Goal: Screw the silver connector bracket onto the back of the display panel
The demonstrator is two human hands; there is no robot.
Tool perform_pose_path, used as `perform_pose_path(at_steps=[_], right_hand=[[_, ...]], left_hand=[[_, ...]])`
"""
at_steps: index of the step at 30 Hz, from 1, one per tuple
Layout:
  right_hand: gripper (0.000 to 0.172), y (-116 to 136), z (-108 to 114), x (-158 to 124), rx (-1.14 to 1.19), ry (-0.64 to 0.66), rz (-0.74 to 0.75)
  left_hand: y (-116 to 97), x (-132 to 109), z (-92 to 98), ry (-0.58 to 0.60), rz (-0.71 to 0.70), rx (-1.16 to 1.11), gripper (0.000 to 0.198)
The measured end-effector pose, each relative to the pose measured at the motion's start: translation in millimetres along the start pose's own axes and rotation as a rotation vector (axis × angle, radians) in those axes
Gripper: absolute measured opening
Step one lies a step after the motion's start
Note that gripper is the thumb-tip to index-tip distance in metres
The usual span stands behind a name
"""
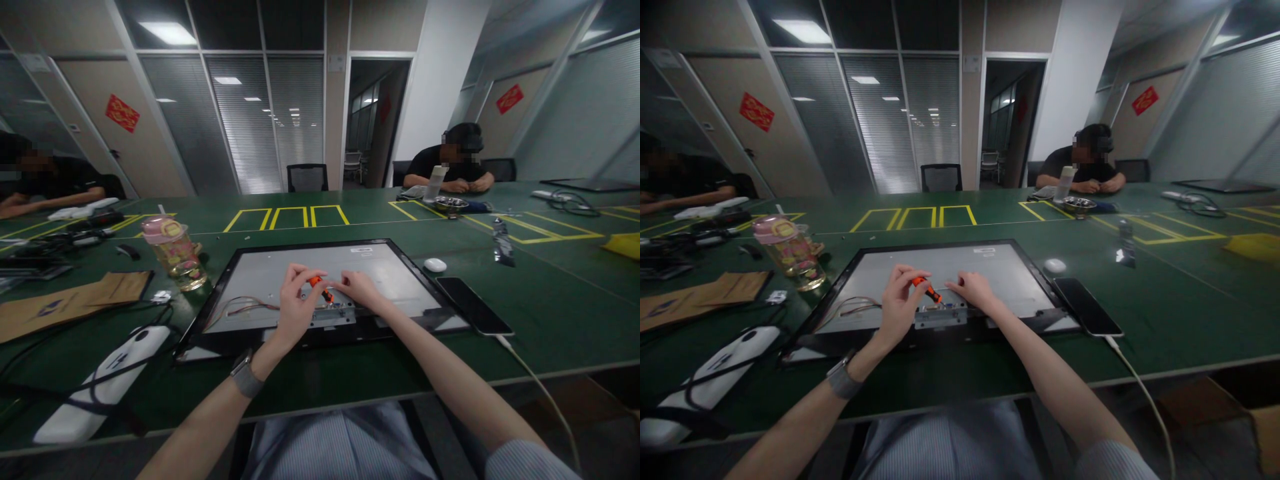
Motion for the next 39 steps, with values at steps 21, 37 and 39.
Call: perform_pose_path(at_steps=[21, 37, 39], right_hand=[[0.036, 0.4, 2.4, -0.8, -0.004, 0.018, -0.025], [0.037, -0.3, 1.2, -0.6, 0.001, 0.008, -0.011], [0.037, -0.2, 1.4, -0.9, 0.007, 0.001, -0.006]], left_hand=[[3.2, -0.3, -11.7, 0.195, 0.139, -0.216, 0.032], [1.4, -0.2, -9.5, 0.153, 0.072, -0.157, 0.026], [1.5, 1.0, -6.9, 0.106, 0.052, -0.105, 0.021]])
Point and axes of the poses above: each hand's wrist, its own x-axis towards the middle knuckle, its own z-axis out of the back of the hand, y = z × x, the point moved 5 cm from there along x, towards the middle knuckle, and after that the axes turned 10 degrees about -x, right-handed, at the moved point
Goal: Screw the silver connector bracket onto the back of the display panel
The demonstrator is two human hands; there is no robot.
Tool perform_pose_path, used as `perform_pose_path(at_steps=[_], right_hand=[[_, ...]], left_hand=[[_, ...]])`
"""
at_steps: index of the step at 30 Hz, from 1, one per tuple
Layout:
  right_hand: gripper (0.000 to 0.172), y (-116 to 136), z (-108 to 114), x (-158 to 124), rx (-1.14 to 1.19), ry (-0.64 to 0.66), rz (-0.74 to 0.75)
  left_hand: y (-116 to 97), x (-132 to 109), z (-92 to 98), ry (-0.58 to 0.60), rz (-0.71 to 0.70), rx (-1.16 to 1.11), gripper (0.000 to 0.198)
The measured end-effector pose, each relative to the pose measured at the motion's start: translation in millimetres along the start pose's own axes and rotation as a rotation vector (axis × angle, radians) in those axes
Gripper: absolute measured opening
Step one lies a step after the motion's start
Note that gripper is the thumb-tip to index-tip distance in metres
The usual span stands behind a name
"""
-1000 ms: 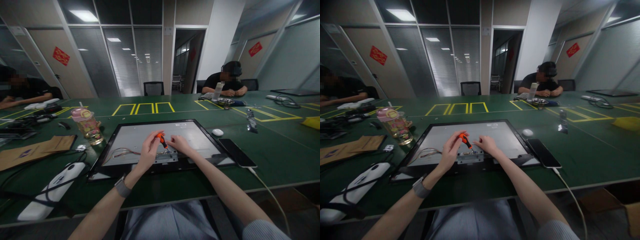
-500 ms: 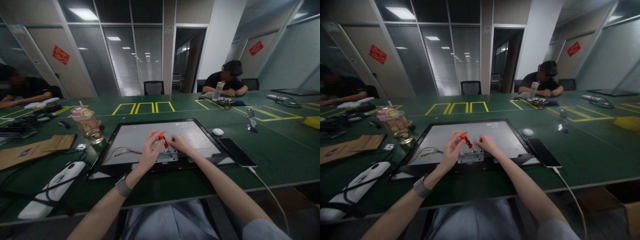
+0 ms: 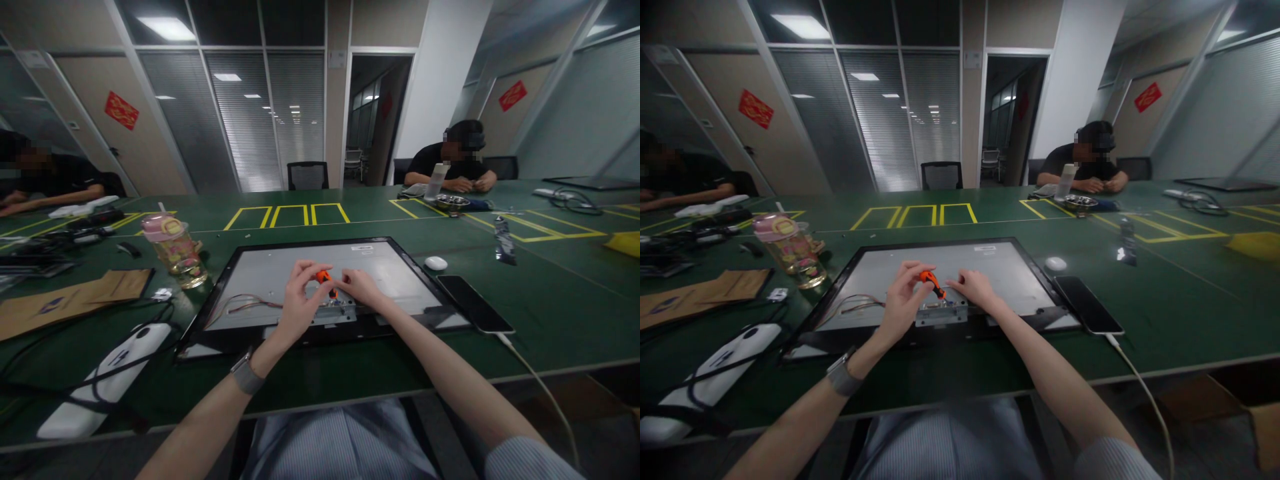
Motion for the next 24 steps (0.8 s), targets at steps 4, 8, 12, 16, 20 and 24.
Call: perform_pose_path(at_steps=[4, 8, 12, 16, 20, 24], right_hand=[[0.037, -0.4, -0.1, 0.3, -0.003, -0.012, -0.01], [0.037, -0.6, -0.7, 0.3, 0.013, -0.009, -0.003], [0.038, 0.0, 0.8, -1.1, 0.029, -0.018, 0.003], [0.037, 1.4, 2.7, -1.4, 0.012, -0.005, -0.006], [0.036, 1.1, 2.1, -0.3, 0.003, 0.022, -0.018], [0.035, -0.3, 0.8, -0.1, 0.003, 0.009, -0.012]], left_hand=[[-3.3, 0.8, 0.9, -0.021, 0.001, 0.017, 0.021], [-1.2, 1.1, -2.4, 0.048, 0.046, -0.103, 0.029], [2.4, 3.2, 0.6, 0.009, 0.046, -0.091, 0.024], [2.0, 3.0, 5.0, -0.078, 0.034, -0.01, 0.02], [2.8, 0.3, 2.4, -0.043, 0.079, -0.068, 0.03], [1.0, 0.4, 0.3, 0.01, 0.061, -0.057, 0.026]])
Point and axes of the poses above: each hand's wrist, its own x-axis towards the middle knuckle, its own z-axis out of the back of the hand, y = z × x, the point moved 5 cm from there along x, towards the middle knuckle, and after that the axes turned 10 degrees about -x, right-handed, at the moved point
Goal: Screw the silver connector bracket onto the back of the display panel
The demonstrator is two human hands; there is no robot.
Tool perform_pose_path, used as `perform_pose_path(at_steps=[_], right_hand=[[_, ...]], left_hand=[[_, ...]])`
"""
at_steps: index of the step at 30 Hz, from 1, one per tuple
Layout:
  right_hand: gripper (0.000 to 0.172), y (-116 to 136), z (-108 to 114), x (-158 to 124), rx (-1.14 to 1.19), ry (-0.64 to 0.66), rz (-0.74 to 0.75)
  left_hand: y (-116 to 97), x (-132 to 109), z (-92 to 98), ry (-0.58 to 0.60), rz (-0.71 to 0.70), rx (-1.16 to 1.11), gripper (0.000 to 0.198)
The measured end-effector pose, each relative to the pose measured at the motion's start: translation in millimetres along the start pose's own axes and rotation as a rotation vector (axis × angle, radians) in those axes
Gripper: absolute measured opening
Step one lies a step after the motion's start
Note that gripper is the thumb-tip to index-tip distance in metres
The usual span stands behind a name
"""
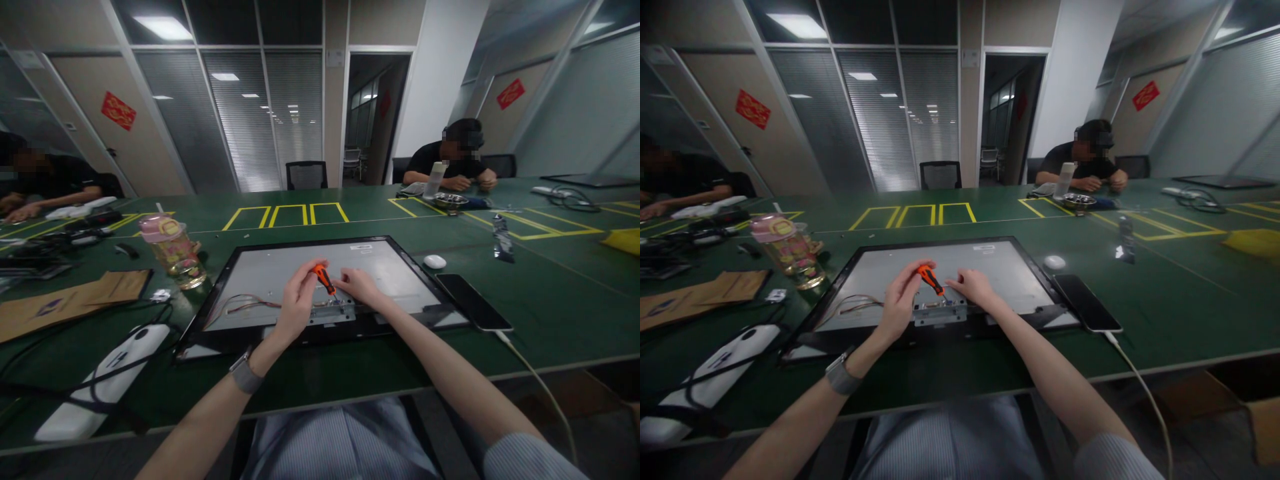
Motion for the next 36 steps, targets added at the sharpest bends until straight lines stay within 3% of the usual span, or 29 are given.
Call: perform_pose_path(at_steps=[6, 13, 19, 27, 33, 36], right_hand=[[0.039, 1.6, 0.9, -1.0, 0.006, -0.015, 0.018], [0.037, 1.7, 2.1, -1.1, -0.006, 0.001, 0.001], [0.039, -0.2, -0.3, -0.5, 0.008, -0.021, 0.01], [0.038, -0.2, -0.2, -0.2, 0.016, 0.002, -0.003], [0.038, 1.8, 3.0, -2.2, 0.019, -0.007, 0.01], [0.036, 2.1, 3.3, -1.9, 0.008, -0.003, -0.001]], left_hand=[[-5.3, -1.6, 5.5, -0.121, -0.106, 0.096, 0.013], [-3.0, -0.3, -0.2, -0.003, -0.009, -0.032, 0.025], [-3.4, 2.7, 4.7, -0.09, -0.04, 0.069, 0.017], [-6.8, 1.7, 0.3, -0.003, -0.005, -0.032, 0.026], [-1.2, 1.7, 6.0, -0.104, -0.051, 0.067, 0.019], [-4.0, 1.4, 4.4, -0.081, -0.047, 0.059, 0.021]])
Point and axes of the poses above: each hand's wrist, its own x-axis towards the middle knuckle, its own z-axis out of the back of the hand, y = z × x, the point moved 5 cm from there along x, towards the middle knuckle, and after that the axes turned 10 degrees about -x, right-handed, at the moved point
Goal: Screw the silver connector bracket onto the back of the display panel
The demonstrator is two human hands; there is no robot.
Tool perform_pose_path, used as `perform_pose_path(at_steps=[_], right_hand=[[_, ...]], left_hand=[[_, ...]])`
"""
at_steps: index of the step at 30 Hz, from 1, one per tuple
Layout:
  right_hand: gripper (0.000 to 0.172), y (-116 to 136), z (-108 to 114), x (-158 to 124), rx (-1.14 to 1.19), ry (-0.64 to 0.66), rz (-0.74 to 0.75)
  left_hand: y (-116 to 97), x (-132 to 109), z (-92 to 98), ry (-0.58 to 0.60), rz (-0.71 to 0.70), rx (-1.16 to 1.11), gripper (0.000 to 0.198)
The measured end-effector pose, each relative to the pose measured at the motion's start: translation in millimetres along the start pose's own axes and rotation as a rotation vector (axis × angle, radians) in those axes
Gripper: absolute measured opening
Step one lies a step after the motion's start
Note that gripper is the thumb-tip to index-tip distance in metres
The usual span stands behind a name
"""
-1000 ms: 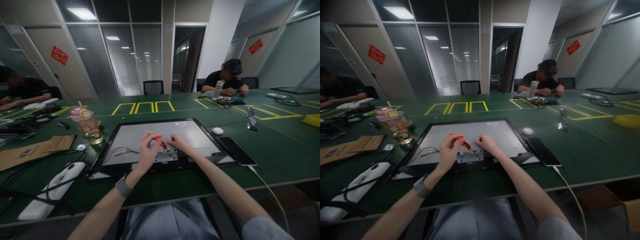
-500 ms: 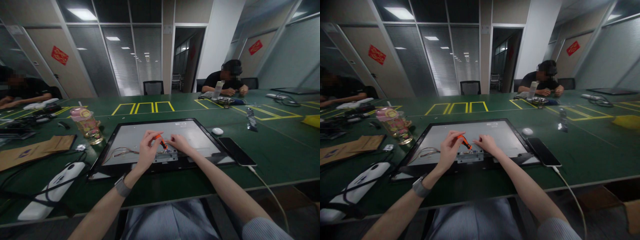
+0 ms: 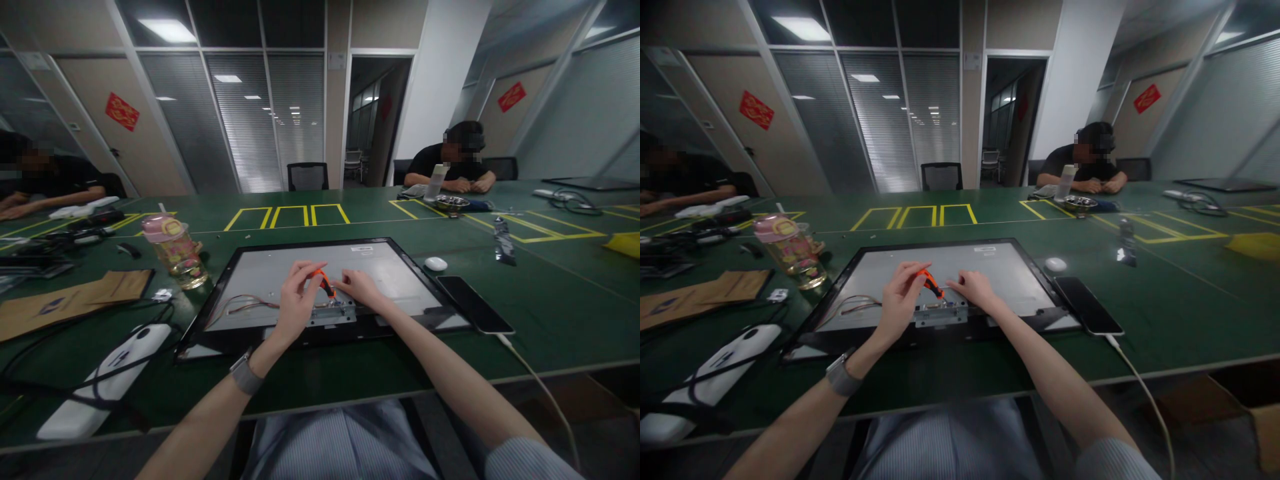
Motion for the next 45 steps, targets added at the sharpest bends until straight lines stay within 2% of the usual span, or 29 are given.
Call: perform_pose_path(at_steps=[5, 11, 20, 24, 27, 33, 40, 45], right_hand=[[0.037, -0.7, -1.8, 0.5, -0.002, 0.002, 0.007], [0.036, -0.5, -1.9, 0.0, 0.008, -0.015, 0.019], [0.035, 0.2, 0.1, -0.2, 0.007, -0.008, 0.0], [0.037, 0.9, 0.8, -0.7, 0.012, -0.018, 0.019], [0.035, 0.4, 0.0, 0.0, 0.0, -0.009, 0.004], [0.036, -1.1, -2.4, 1.4, -0.003, 0.004, -0.011], [0.038, 0.5, -0.2, -0.1, -0.021, 0.016, 0.003], [0.036, 0.2, -1.1, 0.5, -0.013, 0.006, -0.003]], left_hand=[[-2.1, 0.0, -4.0, 0.084, 0.036, -0.067, 0.028], [1.1, 0.9, 0.9, -0.004, -0.014, 0.022, 0.019], [-3.1, -3.4, -3.6, 0.084, -0.041, 0.033, 0.027], [-1.1, -3.2, -0.3, 0.006, -0.068, 0.098, 0.018], [0.2, -2.7, 1.2, -0.029, -0.052, 0.074, 0.02], [1.7, -2.4, -3.6, 0.065, 0.019, -0.061, 0.028], [7.2, -0.6, 1.7, -0.04, 0.003, 0.003, 0.018], [9.5, -0.5, -3.2, 0.028, 0.104, -0.126, 0.027]])
Point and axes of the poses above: each hand's wrist, its own x-axis towards the middle knuckle, its own z-axis out of the back of the hand, y = z × x, the point moved 5 cm from there along x, towards the middle knuckle, and after that the axes turned 10 degrees about -x, right-handed, at the moved point
